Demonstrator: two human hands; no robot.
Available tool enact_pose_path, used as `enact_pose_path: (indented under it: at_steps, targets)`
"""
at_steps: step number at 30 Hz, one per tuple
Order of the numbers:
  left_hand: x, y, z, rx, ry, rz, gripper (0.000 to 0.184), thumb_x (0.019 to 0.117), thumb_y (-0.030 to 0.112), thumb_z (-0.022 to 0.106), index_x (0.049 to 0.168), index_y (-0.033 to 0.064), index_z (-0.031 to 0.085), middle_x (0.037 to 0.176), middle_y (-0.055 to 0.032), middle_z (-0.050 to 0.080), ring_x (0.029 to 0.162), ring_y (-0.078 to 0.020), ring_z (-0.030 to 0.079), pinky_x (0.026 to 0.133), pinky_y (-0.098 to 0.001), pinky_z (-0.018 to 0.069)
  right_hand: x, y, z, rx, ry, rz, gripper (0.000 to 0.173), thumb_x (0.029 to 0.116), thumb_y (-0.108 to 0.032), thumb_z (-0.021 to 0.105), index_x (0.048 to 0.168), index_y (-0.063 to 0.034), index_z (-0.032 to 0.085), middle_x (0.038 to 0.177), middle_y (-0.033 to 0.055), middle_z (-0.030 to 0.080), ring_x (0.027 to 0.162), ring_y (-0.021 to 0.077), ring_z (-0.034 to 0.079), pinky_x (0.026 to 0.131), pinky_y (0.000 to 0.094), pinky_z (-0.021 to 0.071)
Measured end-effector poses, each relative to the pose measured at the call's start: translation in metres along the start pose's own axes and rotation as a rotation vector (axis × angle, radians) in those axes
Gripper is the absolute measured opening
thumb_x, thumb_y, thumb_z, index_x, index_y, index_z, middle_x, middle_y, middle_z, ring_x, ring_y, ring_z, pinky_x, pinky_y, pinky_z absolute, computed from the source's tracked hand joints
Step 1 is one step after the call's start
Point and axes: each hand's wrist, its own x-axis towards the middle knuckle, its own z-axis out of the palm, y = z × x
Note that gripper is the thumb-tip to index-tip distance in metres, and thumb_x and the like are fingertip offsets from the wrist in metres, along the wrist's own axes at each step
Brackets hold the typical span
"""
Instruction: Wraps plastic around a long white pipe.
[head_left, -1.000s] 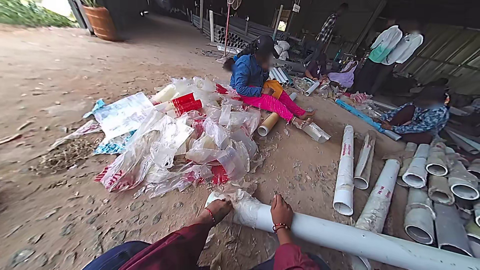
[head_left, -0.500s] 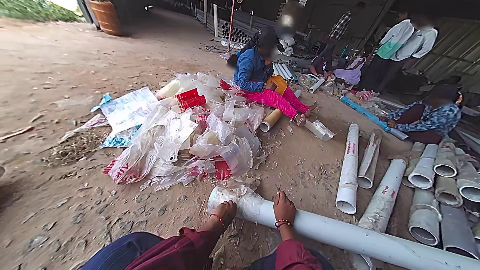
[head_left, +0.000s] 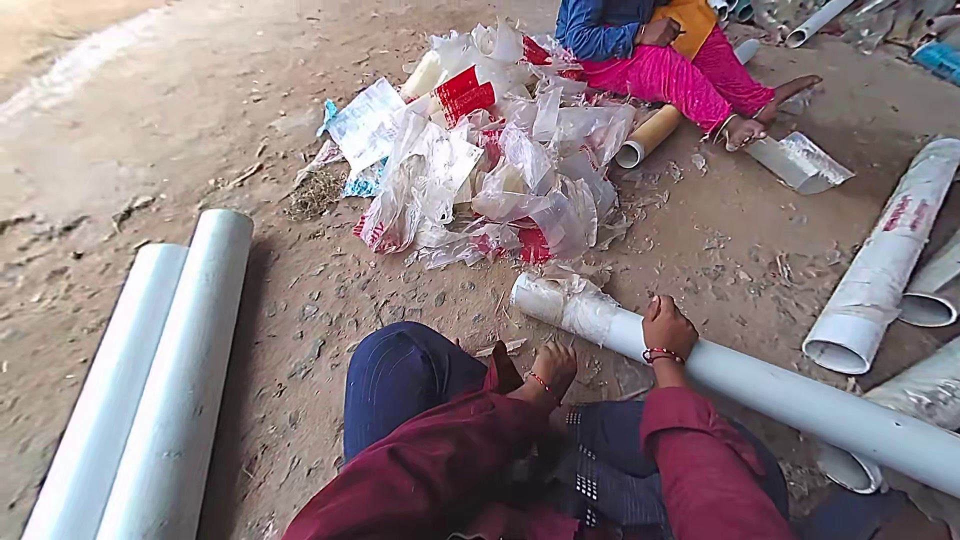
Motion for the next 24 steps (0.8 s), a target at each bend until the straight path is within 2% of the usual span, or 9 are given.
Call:
enact_pose_path:
  at_steps: [3,6,7,10,12,15,18,20,24]
  targets:
    - [0.032,-0.031,-0.001,0.194,0.661,0.092,0.040,0.0922,-0.011,0.055,0.132,-0.0129,0.058,0.139,-0.0298,0.059,0.128,-0.0425,0.062,0.102,-0.0507,0.0512,-0.004,0.003,0.003,0.019,0.008,-0.014,0.041,0.1104,-0.021,0.039,0.121,0.0070,0.067,0.108,0.0294,0.073,0.101,0.0473,0.072,0.087,0.0611,0.0512]
    - [0.055,-0.073,-0.030,0.012,0.342,0.094,0.086,0.0897,0.002,0.073,0.161,-0.0033,0.026,0.170,-0.0203,0.022,0.158,-0.0370,0.019,0.127,-0.0545,0.0144,-0.004,0.001,-0.001,0.031,-0.023,-0.011,0.042,0.1112,-0.021,0.037,0.123,0.0070,0.066,0.112,0.0289,0.073,0.105,0.0465,0.071,0.091,0.0602,0.0505]
    - [0.060,-0.085,-0.035,-0.064,0.228,0.089,0.085,0.0895,0.001,0.074,0.161,-0.0001,0.028,0.170,-0.0175,0.023,0.159,-0.0358,0.017,0.128,-0.0552,0.0098,-0.004,0.001,-0.002,0.035,-0.039,-0.006,0.042,0.1115,-0.021,0.037,0.125,0.0068,0.066,0.113,0.0289,0.072,0.106,0.0465,0.071,0.092,0.0597,0.0503]
    - [0.052,-0.084,-0.041,-0.172,0.141,0.037,0.042,0.1025,-0.004,0.051,0.144,-0.0032,0.053,0.154,-0.0214,0.050,0.146,-0.0397,0.044,0.123,-0.0542,0.0277,-0.001,0.000,-0.004,0.036,-0.057,0.006,0.043,0.1117,-0.022,0.036,0.125,0.0060,0.066,0.113,0.0284,0.073,0.107,0.0455,0.071,0.093,0.0586,0.0503]
    - [0.042,-0.069,-0.041,-0.136,0.116,-0.012,0.035,0.1065,-0.005,0.037,0.135,-0.0088,0.057,0.139,-0.0289,0.059,0.133,-0.0454,0.055,0.112,-0.0564,0.0408,-0.002,0.000,-0.005,0.040,-0.072,0.018,0.043,0.1117,-0.022,0.036,0.125,0.0062,0.066,0.112,0.0283,0.073,0.107,0.0448,0.071,0.093,0.0579,0.0502]
    - [0.046,-0.064,-0.037,-0.091,0.096,-0.101,0.036,0.1062,0.002,0.048,0.140,-0.0096,0.051,0.139,-0.0316,0.057,0.135,-0.0459,0.052,0.112,-0.0565,0.0390,-0.002,-0.001,-0.006,0.042,-0.088,0.022,0.043,0.1117,-0.022,0.036,0.125,0.0064,0.065,0.114,0.0286,0.072,0.108,0.0448,0.071,0.094,0.0578,0.0500]
    - [0.049,-0.074,-0.044,-0.284,0.057,-0.166,0.057,0.1037,0.030,0.063,0.146,-0.0044,0.046,0.140,-0.0277,0.058,0.137,-0.0423,0.052,0.113,-0.0572,0.0398,-0.002,0.000,-0.006,0.046,-0.077,0.013,0.043,0.1118,-0.022,0.036,0.125,0.0064,0.065,0.113,0.0290,0.072,0.107,0.0450,0.071,0.093,0.0585,0.0497]
    - [0.047,-0.090,-0.046,-0.506,0.109,-0.174,0.061,0.1060,0.042,0.056,0.144,-0.0042,0.049,0.130,-0.0267,0.065,0.126,-0.0401,0.061,0.110,-0.0556,0.0448,-0.002,0.000,-0.005,0.053,-0.056,0.002,0.042,0.1117,-0.021,0.036,0.123,0.0070,0.066,0.111,0.0291,0.072,0.105,0.0450,0.071,0.092,0.0586,0.0501]
    - [0.059,-0.104,-0.043,-0.652,0.160,-0.236,0.049,0.1071,0.015,0.055,0.152,0.0022,0.042,0.143,-0.0314,0.053,0.127,-0.0449,0.060,0.107,-0.0563,0.0476,-0.003,0.000,-0.003,0.047,-0.047,0.001,0.042,0.1112,-0.021,0.037,0.122,0.0064,0.067,0.110,0.0283,0.073,0.104,0.0448,0.072,0.090,0.0584,0.0505]
